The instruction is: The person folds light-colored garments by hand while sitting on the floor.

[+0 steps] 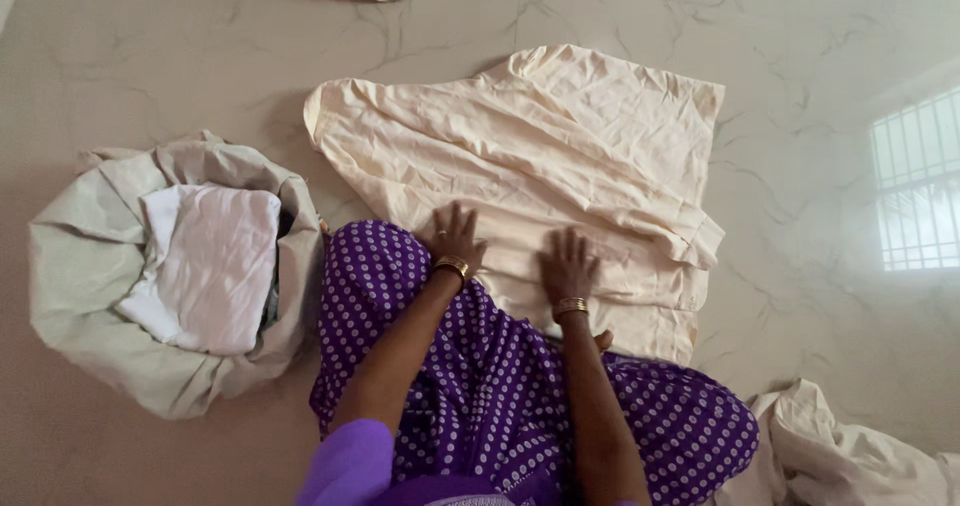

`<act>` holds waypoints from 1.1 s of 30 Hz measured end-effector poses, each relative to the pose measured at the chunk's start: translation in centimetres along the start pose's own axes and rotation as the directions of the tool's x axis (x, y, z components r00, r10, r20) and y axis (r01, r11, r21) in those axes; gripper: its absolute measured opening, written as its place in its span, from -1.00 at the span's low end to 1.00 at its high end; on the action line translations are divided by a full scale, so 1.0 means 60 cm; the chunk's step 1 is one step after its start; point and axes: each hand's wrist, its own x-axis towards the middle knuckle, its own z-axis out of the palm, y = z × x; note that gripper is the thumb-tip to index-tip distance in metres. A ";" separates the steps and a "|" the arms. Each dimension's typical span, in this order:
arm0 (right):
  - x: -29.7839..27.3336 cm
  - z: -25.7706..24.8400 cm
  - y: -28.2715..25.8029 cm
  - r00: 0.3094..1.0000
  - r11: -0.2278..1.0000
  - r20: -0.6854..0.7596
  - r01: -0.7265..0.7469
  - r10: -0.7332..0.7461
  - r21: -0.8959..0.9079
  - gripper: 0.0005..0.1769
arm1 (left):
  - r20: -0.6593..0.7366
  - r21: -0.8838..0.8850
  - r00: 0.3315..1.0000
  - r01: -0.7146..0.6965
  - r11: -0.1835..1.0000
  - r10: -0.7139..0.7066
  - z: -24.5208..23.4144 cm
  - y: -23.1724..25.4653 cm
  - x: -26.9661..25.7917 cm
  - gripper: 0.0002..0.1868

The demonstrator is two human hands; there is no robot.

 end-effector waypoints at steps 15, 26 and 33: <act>0.057 -0.081 0.221 0.909 0.921 -0.206 -0.384 0.363 -0.071 -0.67 | -0.383 0.035 0.874 -0.312 0.950 0.301 -0.065 0.048 0.195 -0.26; 0.118 -0.070 0.179 0.866 0.916 -0.308 -0.343 0.394 0.208 -0.57 | -0.719 -0.166 0.671 -0.422 0.891 0.184 -0.025 0.047 0.245 -0.75; 0.256 -0.003 -0.093 0.996 0.967 -0.082 -0.014 0.036 0.255 -0.32 | -0.413 -0.115 0.892 -0.250 0.961 0.183 -0.049 0.097 0.258 -0.31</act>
